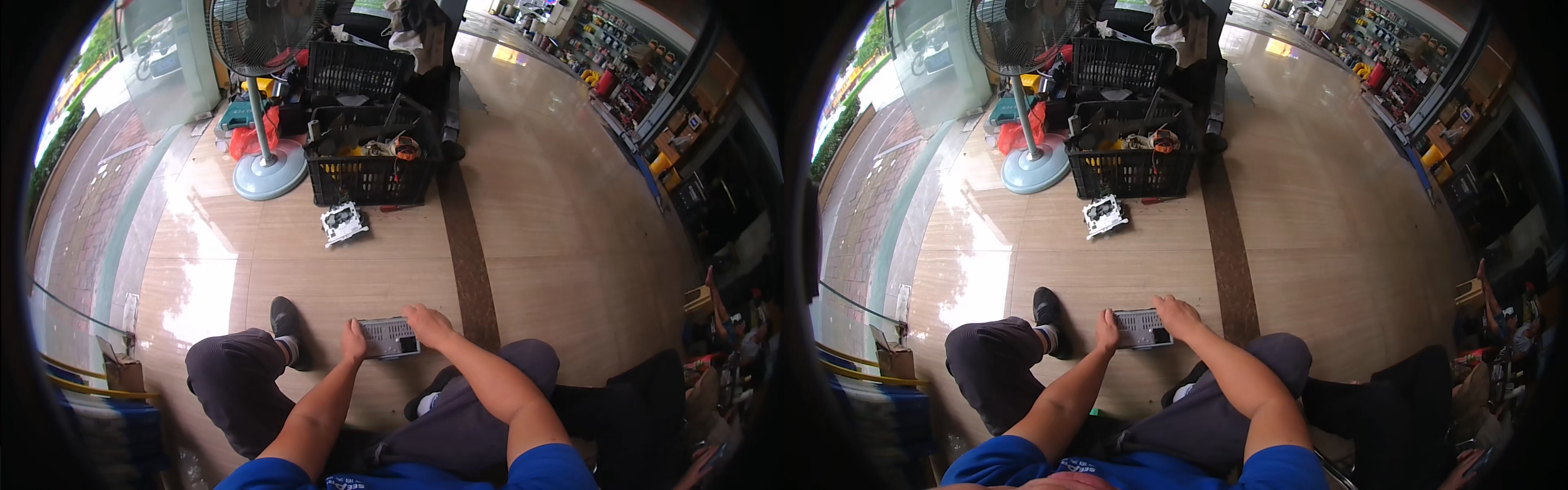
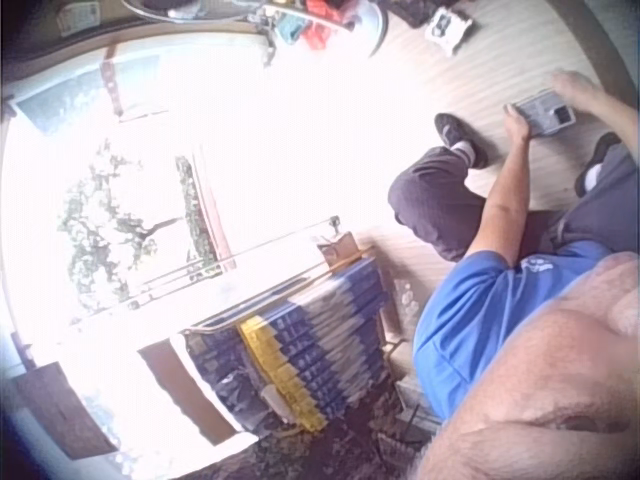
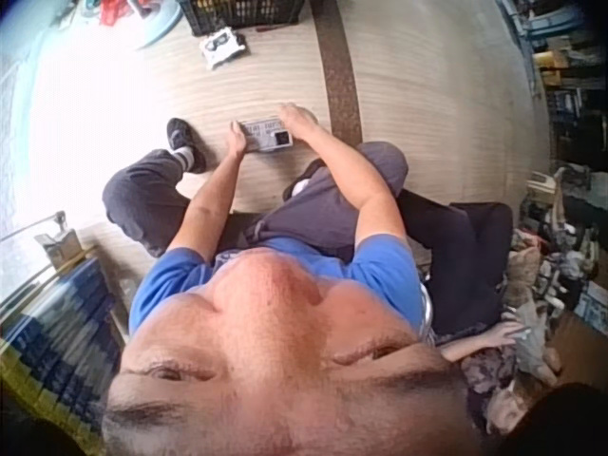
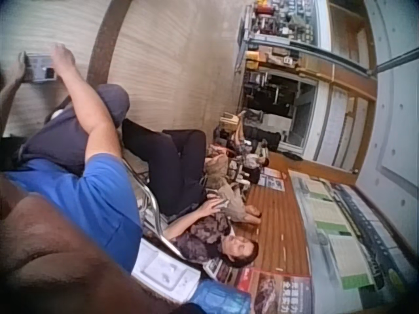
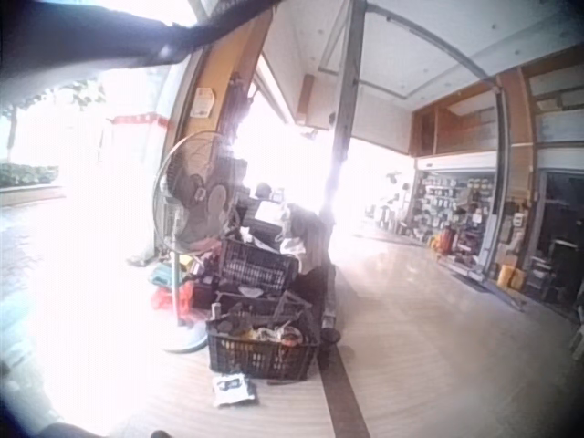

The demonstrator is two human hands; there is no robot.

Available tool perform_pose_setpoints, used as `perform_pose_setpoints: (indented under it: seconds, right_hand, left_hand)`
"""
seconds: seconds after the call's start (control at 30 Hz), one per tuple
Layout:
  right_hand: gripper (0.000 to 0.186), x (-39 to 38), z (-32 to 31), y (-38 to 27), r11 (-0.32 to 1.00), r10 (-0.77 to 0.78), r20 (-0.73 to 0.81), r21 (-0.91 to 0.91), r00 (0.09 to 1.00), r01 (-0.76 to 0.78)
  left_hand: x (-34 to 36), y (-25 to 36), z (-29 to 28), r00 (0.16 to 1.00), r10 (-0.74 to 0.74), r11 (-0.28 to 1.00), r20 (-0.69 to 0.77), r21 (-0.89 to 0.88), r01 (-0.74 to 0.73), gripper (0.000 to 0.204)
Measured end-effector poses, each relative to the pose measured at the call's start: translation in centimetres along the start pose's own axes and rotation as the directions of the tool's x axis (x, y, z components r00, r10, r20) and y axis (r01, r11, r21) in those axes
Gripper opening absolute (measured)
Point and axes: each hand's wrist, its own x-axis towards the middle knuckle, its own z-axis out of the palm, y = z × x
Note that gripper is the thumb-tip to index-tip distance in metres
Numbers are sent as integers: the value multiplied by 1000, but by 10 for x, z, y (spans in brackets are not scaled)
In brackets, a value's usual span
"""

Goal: The person assembles an electronic device by placing a circuit board into a metal housing and then fitting a metal cover onto the top.

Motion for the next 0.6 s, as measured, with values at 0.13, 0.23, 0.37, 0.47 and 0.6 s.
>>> perform_pose_setpoints:
  seconds: [0.13, 0.23, 0.37, 0.47, 0.6]
  right_hand:
    - [27, -1, -4, -9, 992, 124, 87, -2, 988, -125]
    - [20, -9, 12, 1, 994, -85, -116, 60, 990, 92]
    - [18, 6, 1, 6, 996, 46, -53, -72, 998, -50]
    - [26, 12, -8, 7, 1000, 24, -66, 20, 998, -23]
    - [36, 9, 8, 8, 988, -81, -80, 122, 993, 91]
  left_hand:
    - [-7, -8, -3, 1000, 3, 1000, -12, -17, -3, 47]
    - [-8, -11, 4, 999, -33, 999, -16, -3, 33, 46]
    - [5, -2, 7, 1000, 13, 1000, -16, -21, -13, 44]
    - [13, 4, 6, 998, 45, 999, -48, -22, -46, 44]
    - [13, -14, 1, 999, -29, 999, -30, -19, 28, 45]
